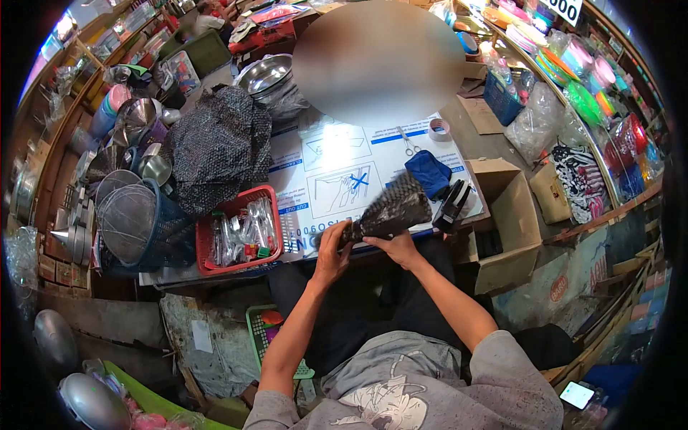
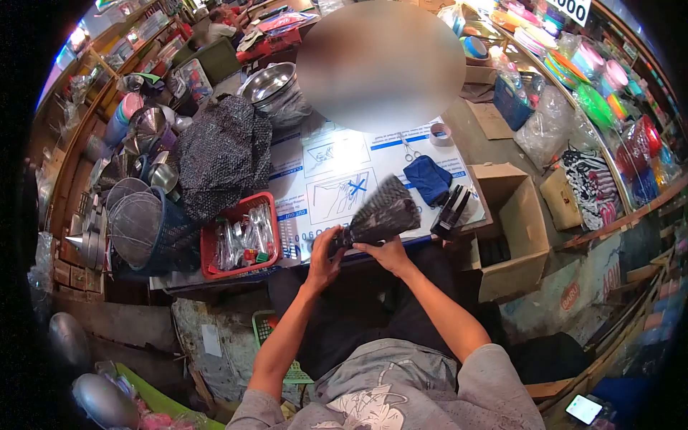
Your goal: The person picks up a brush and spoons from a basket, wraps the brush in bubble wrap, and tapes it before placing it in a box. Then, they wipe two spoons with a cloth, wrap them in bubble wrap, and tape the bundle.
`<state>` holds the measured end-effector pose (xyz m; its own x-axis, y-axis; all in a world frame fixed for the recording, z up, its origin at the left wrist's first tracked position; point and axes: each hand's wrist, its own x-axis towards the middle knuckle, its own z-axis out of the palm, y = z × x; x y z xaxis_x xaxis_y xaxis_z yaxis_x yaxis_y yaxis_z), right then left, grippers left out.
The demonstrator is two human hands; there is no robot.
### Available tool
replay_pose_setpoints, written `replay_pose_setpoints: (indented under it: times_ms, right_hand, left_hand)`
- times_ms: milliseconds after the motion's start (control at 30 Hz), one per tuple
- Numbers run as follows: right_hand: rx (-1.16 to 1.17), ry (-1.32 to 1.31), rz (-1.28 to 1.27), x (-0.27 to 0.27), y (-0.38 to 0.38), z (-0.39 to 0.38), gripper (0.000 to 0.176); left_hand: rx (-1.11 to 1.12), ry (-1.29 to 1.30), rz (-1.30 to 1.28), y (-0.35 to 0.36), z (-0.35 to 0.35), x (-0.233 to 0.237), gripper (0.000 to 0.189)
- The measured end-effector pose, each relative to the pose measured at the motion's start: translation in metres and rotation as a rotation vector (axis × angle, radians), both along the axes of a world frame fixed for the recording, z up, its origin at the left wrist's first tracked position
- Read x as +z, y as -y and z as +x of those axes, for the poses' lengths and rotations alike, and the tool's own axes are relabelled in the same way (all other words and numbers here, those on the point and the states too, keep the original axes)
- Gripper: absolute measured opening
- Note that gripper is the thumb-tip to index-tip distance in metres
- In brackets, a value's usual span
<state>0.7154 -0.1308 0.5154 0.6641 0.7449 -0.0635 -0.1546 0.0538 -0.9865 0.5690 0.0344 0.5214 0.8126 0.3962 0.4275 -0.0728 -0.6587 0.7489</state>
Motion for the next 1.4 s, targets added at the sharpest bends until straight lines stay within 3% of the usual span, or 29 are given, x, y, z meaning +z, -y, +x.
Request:
replay_pose_setpoints:
  times_ms: [33,133,167,467,600,800,867,1000,1100,1233,1300,1333,1400]
  right_hand:
    - [0.006,0.0,0.003,0.005,-0.004,0.003,0.039]
    - [-0.045,0.576,0.043,0.034,-0.003,0.012,0.045]
    - [-0.026,0.892,0.078,0.052,-0.002,0.015,0.052]
    - [0.169,0.936,-0.157,0.007,0.047,-0.024,0.057]
    - [0.263,0.912,-0.208,-0.008,0.061,-0.025,0.043]
    - [0.337,0.862,-0.215,-0.007,0.054,-0.024,0.049]
    - [0.321,0.828,-0.177,-0.004,0.046,-0.026,0.052]
    - [0.326,0.876,-0.145,-0.019,0.034,-0.017,0.056]
    - [0.286,0.904,-0.138,-0.028,0.018,-0.01,0.05]
    - [0.266,0.861,-0.161,-0.036,0.008,-0.005,0.048]
    - [0.194,0.735,-0.149,-0.037,0.004,-0.006,0.042]
    - [0.199,0.736,-0.149,-0.036,0.003,-0.008,0.042]
    - [0.102,0.492,-0.331,-0.036,0.005,-0.014,0.04]
  left_hand:
    - [0.006,0.0,0.003,0.002,0.005,0.016,0.067]
    - [-0.061,0.104,-0.079,0.011,0.011,0.038,0.076]
    - [-0.058,0.103,-0.082,0.014,0.01,0.034,0.076]
    - [-0.129,-0.042,-0.018,0.035,-0.031,-0.025,0.061]
    - [-0.262,-0.173,0.038,0.034,-0.045,-0.029,0.058]
    - [-0.302,-0.205,-0.027,0.029,-0.046,-0.038,0.059]
    - [-0.211,-0.179,-0.069,0.027,-0.043,-0.037,0.046]
    - [-0.135,-0.149,-0.223,0.022,-0.035,-0.056,0.046]
    - [0.067,-0.091,-0.215,0.027,-0.03,-0.069,0.041]
    - [0.123,-0.033,-0.115,0.026,-0.029,-0.075,0.033]
    - [0.224,-0.087,-0.461,0.031,-0.028,-0.079,0.022]
    - [0.228,-0.085,-0.463,0.029,-0.029,-0.081,0.022]
    - [0.21,-0.173,-0.485,0.027,-0.031,-0.084,0.022]
